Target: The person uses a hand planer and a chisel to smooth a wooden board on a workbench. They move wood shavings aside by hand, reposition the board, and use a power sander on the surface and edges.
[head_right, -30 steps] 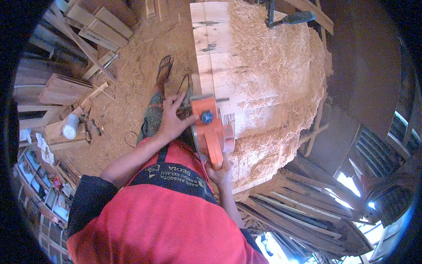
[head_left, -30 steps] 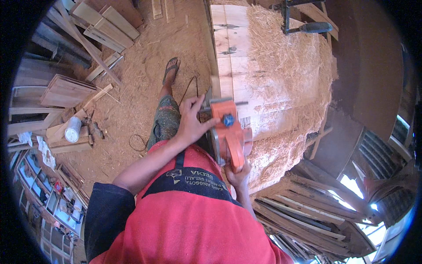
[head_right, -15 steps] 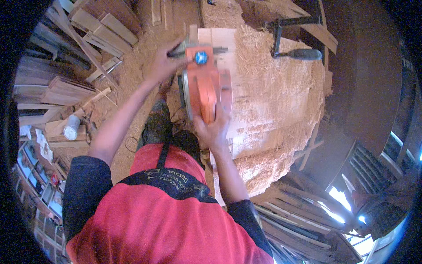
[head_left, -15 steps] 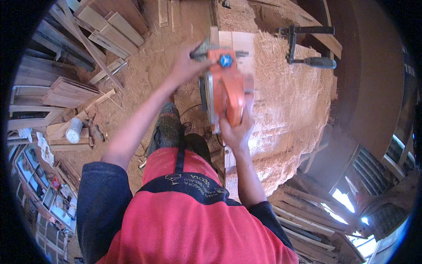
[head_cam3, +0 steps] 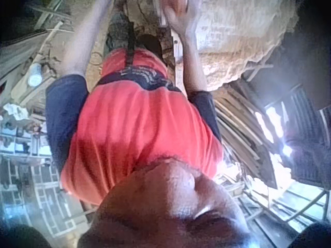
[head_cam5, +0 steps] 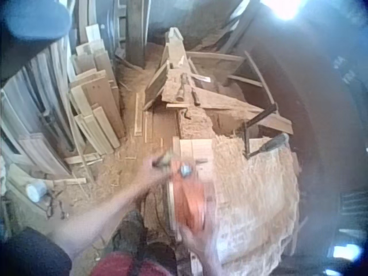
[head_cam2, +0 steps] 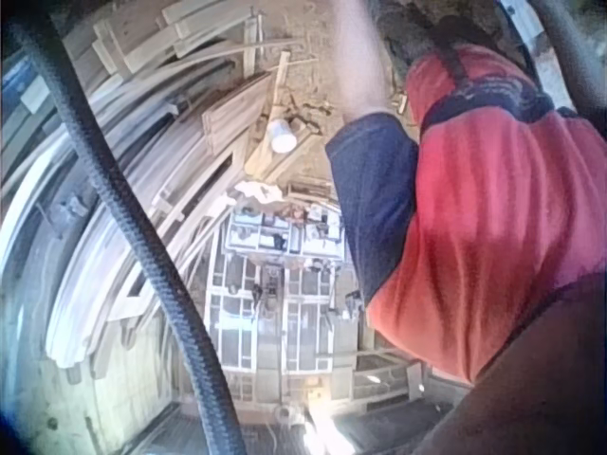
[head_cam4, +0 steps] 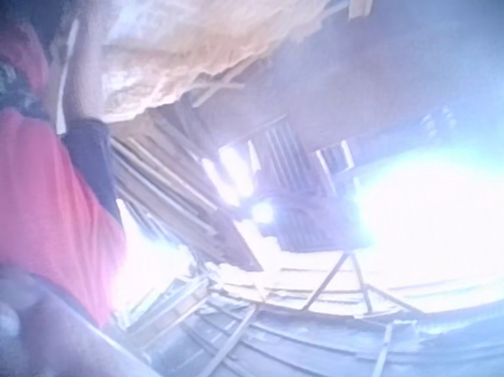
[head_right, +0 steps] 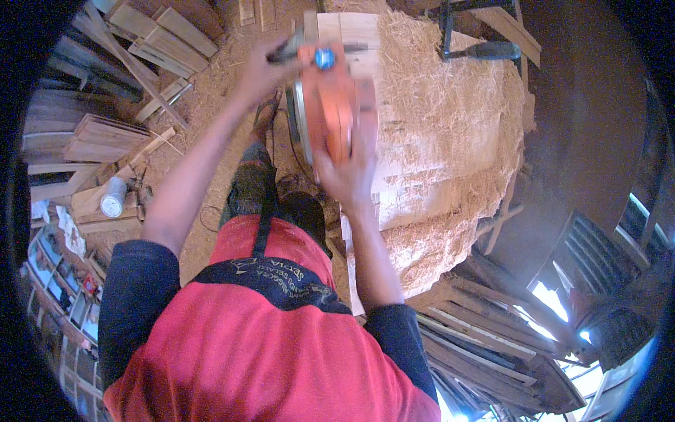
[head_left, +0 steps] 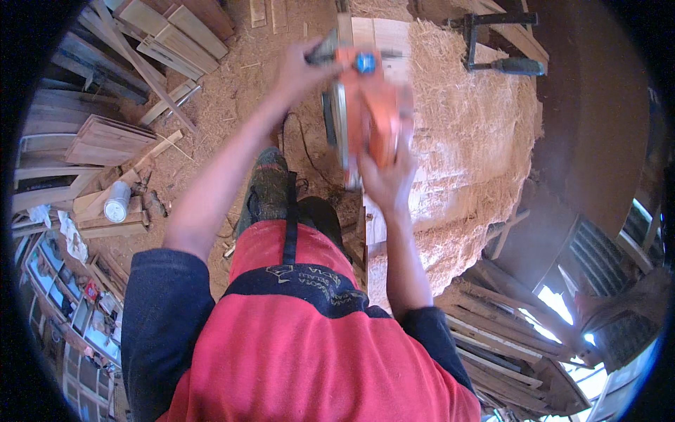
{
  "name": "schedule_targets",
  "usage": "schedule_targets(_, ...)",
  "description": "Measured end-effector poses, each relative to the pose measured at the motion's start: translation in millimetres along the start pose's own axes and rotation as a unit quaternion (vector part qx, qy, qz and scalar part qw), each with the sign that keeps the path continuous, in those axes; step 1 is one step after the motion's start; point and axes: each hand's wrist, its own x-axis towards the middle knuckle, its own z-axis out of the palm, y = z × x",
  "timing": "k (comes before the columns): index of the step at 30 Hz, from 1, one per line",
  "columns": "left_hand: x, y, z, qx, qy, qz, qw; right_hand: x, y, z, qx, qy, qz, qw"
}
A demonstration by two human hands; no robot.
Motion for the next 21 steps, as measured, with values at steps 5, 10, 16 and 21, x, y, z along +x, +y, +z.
schedule_targets(5, -178, -10, 65, 0.063, 0.028, -0.023, 0.997, -170, 7, -57, -0.022, -0.044, 0.129, 0.990)
schedule_targets(10, -229, -2, 80, 0.061, 0.010, -0.017, 0.998, -231, 16, -75, -0.013, -0.058, 0.184, 0.981)
schedule_targets(16, -154, -6, 53, 0.077, 0.020, -0.007, 0.997, -147, 1, -47, 0.008, -0.034, 0.137, 0.990)
schedule_targets(21, -46, -29, 22, 0.035, 0.032, -0.010, 0.999, -43, -14, -15, 0.031, -0.049, 0.110, 0.992)
